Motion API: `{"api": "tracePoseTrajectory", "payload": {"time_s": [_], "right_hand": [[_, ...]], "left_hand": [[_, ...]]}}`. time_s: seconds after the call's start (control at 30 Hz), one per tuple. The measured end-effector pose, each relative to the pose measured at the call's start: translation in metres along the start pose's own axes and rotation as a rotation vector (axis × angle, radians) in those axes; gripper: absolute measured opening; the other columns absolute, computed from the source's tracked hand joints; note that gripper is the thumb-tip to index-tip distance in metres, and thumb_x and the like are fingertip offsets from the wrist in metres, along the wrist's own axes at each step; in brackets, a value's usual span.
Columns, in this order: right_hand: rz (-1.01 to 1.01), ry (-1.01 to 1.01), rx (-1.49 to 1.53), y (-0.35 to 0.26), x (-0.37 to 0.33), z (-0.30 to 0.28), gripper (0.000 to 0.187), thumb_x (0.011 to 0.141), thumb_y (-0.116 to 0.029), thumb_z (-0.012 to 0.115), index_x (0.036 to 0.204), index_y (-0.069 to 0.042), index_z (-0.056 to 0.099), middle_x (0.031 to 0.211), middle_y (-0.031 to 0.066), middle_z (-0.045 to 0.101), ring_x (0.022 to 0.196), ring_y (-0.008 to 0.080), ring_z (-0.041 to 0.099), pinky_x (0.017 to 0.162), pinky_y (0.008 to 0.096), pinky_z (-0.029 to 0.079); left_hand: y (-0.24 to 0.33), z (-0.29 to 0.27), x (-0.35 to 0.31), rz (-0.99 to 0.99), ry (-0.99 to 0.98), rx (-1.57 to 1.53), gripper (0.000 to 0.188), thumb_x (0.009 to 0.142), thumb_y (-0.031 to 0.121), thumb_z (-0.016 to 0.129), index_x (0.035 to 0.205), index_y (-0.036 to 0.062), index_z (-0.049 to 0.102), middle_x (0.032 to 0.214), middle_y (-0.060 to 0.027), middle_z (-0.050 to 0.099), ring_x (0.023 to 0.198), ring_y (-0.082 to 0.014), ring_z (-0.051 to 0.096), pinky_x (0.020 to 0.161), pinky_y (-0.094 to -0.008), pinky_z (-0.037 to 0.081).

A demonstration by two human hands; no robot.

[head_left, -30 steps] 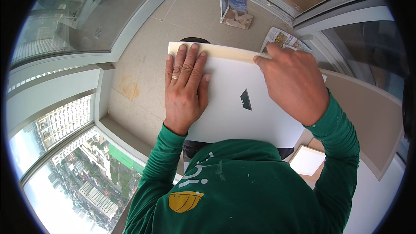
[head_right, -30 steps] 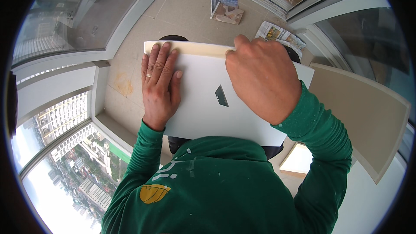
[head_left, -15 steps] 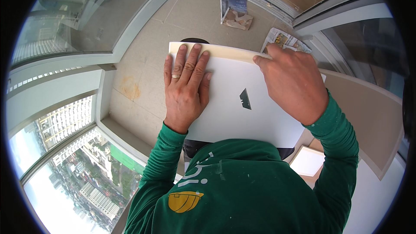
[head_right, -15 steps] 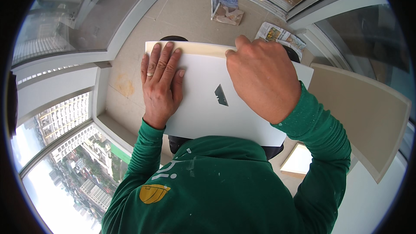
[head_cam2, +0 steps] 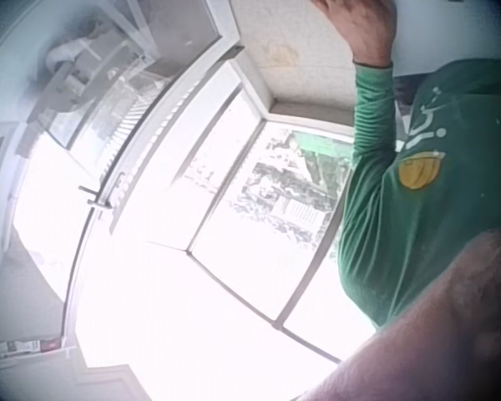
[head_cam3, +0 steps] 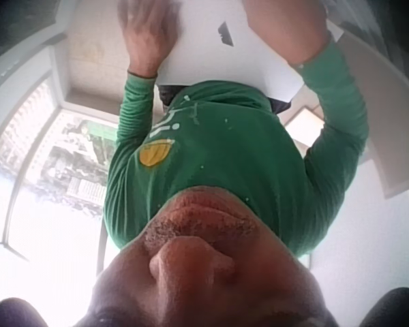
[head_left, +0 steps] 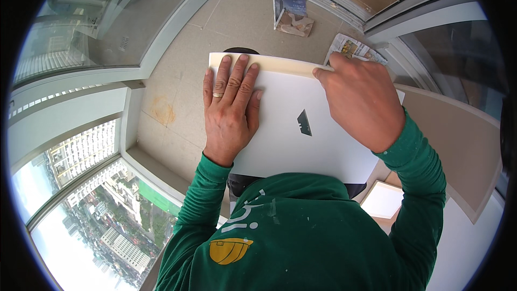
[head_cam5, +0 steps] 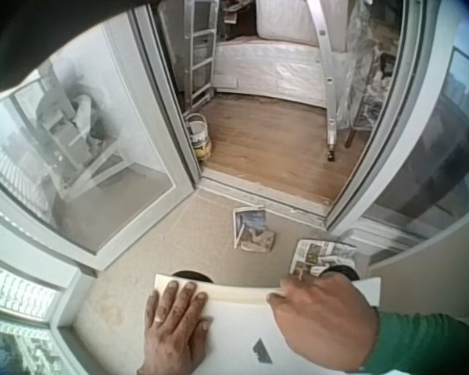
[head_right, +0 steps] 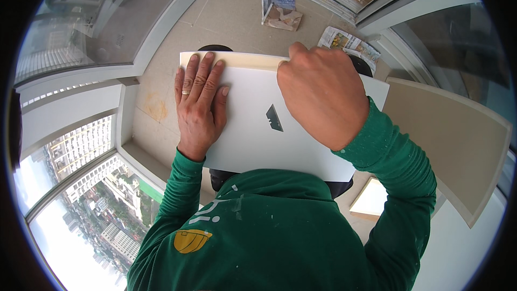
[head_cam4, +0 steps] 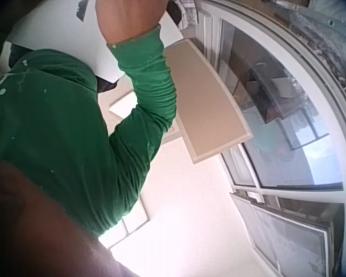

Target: The person applies tape along the edges of white panels by hand, smoothing the tape onto the surfaces and using a small blade to trim the excess tape.

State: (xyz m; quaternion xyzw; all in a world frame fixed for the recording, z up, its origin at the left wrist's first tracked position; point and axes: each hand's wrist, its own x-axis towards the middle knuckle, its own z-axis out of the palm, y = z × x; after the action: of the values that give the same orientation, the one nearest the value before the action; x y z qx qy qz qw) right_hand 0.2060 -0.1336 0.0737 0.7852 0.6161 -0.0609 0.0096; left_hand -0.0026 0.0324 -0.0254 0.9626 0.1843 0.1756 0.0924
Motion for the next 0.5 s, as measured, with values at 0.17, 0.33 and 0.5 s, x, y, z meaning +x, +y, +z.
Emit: {"api": "tracePoseTrajectory", "payload": {"time_s": [0.17, 0.33, 0.5], "right_hand": [[0.013, -0.018, -0.014, -0.001, 0.001, 0.000, 0.032, 0.086, -0.004, 0.073, 0.116, -0.004, 0.085, 0.092, 0.0160, 0.071, 0.078, 0.0316, 0.077, 0.072, 0.0408, 0.062], [-0.017, 0.103, 0.019, -0.001, 0.001, 0.004, 0.010, 0.078, -0.009, 0.077, 0.076, 0.001, 0.078, 0.082, 0.0191, 0.069, 0.073, 0.0305, 0.077, 0.067, 0.0407, 0.062], [-0.014, 0.096, 0.040, -0.002, 0.000, 0.002, 0.008, 0.080, -0.009, 0.075, 0.078, -0.001, 0.076, 0.085, 0.0179, 0.068, 0.077, 0.0311, 0.076, 0.069, 0.0417, 0.061]], "left_hand": [[0.007, -0.001, 0.000, -0.015, -0.026, -0.016, 0.050, 0.110, 0.027, 0.062, 0.158, 0.0150, 0.060, 0.169, -0.0075, 0.051, 0.165, -0.0296, 0.034, 0.137, -0.0569, 0.015], [0.012, -0.002, 0.000, -0.026, -0.072, -0.062, 0.053, 0.111, 0.026, 0.059, 0.162, 0.0115, 0.054, 0.172, -0.0100, 0.046, 0.166, -0.0326, 0.030, 0.137, -0.0579, 0.012], [0.031, -0.002, 0.010, 0.056, -0.140, -0.185, 0.055, 0.111, 0.028, 0.056, 0.162, 0.0064, 0.053, 0.172, -0.0131, 0.046, 0.165, -0.0361, 0.031, 0.136, -0.0592, 0.011]]}}
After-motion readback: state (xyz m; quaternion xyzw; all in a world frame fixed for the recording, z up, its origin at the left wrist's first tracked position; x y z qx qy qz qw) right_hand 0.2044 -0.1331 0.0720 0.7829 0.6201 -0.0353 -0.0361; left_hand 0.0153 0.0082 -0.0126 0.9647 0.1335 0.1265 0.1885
